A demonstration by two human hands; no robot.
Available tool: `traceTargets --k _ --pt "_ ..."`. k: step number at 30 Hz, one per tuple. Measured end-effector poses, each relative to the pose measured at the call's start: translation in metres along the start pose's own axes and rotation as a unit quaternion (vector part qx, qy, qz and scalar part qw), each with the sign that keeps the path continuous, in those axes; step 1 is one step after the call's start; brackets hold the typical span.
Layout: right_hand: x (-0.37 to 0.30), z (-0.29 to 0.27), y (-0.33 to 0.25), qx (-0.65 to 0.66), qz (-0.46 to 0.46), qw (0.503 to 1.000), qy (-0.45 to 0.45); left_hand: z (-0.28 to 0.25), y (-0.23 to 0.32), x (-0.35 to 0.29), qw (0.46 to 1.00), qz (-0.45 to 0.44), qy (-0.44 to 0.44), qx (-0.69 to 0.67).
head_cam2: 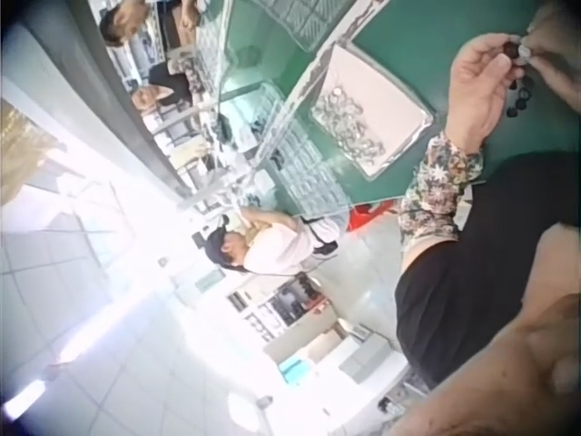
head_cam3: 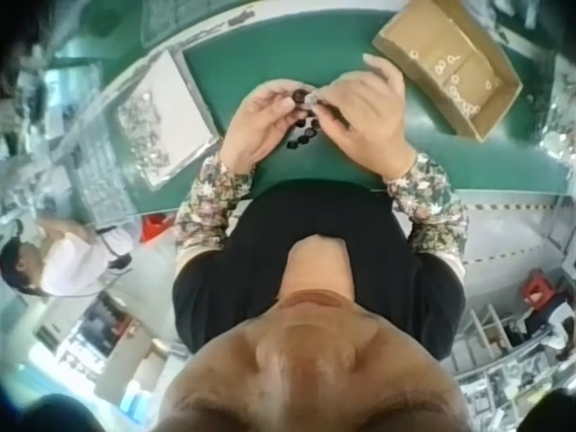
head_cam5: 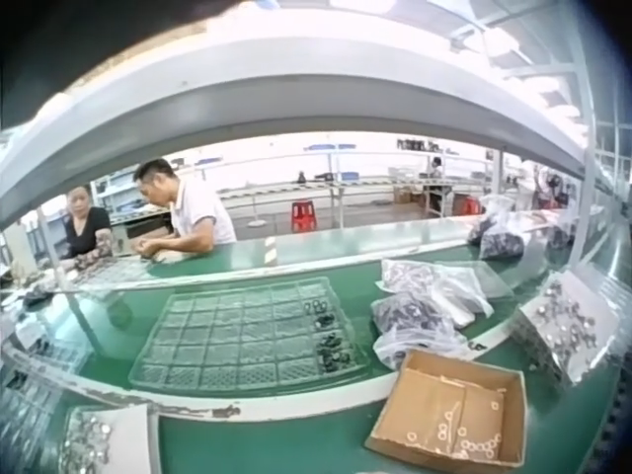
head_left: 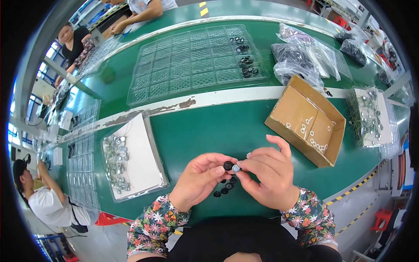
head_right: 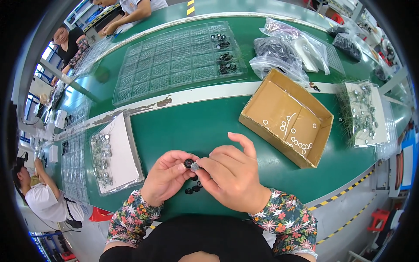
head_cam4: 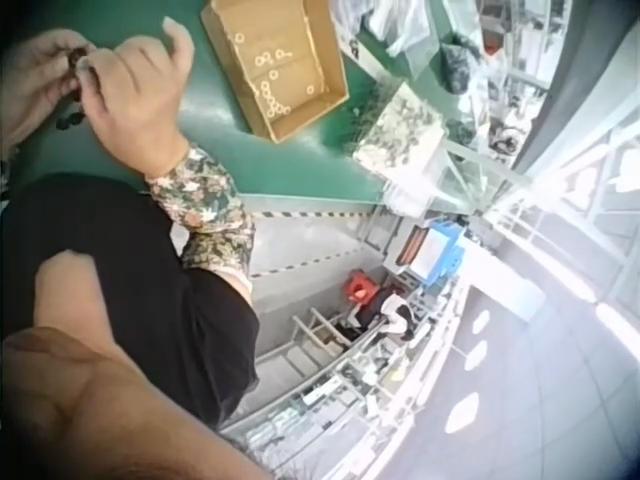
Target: The person assembles small plastic components by hand, attaching white washers to them.
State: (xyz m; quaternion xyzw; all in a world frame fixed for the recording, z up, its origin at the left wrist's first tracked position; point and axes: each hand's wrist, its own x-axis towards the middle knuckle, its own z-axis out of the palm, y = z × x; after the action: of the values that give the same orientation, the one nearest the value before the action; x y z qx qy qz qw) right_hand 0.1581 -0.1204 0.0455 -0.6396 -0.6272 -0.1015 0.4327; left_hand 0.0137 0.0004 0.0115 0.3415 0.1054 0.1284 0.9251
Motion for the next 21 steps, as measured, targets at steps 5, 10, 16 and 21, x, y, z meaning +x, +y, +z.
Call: traceTargets --k 5,10,16,21 --pt "0.0008 -0.0018 -0.0003 -0.011 -0.010 1.000 -0.006 -0.0003 -0.0007 0.0004 1.000 -0.008 -0.014 -0.014" --pt "-0.0004 -0.0008 -0.0020 -0.017 -0.013 1.000 -0.010 -0.0029 -0.0040 0.0004 1.000 -0.016 -0.010 -0.024" --pt "0.0001 -0.0004 -0.0043 -0.017 -0.006 1.000 -0.012 -0.0025 -0.0064 -0.0003 1.000 -0.012 0.000 -0.016" --pt "0.0001 -0.0003 -0.0050 -0.020 -0.007 1.000 -0.016 -0.0017 -0.0073 0.0002 1.000 -0.002 0.006 -0.011"
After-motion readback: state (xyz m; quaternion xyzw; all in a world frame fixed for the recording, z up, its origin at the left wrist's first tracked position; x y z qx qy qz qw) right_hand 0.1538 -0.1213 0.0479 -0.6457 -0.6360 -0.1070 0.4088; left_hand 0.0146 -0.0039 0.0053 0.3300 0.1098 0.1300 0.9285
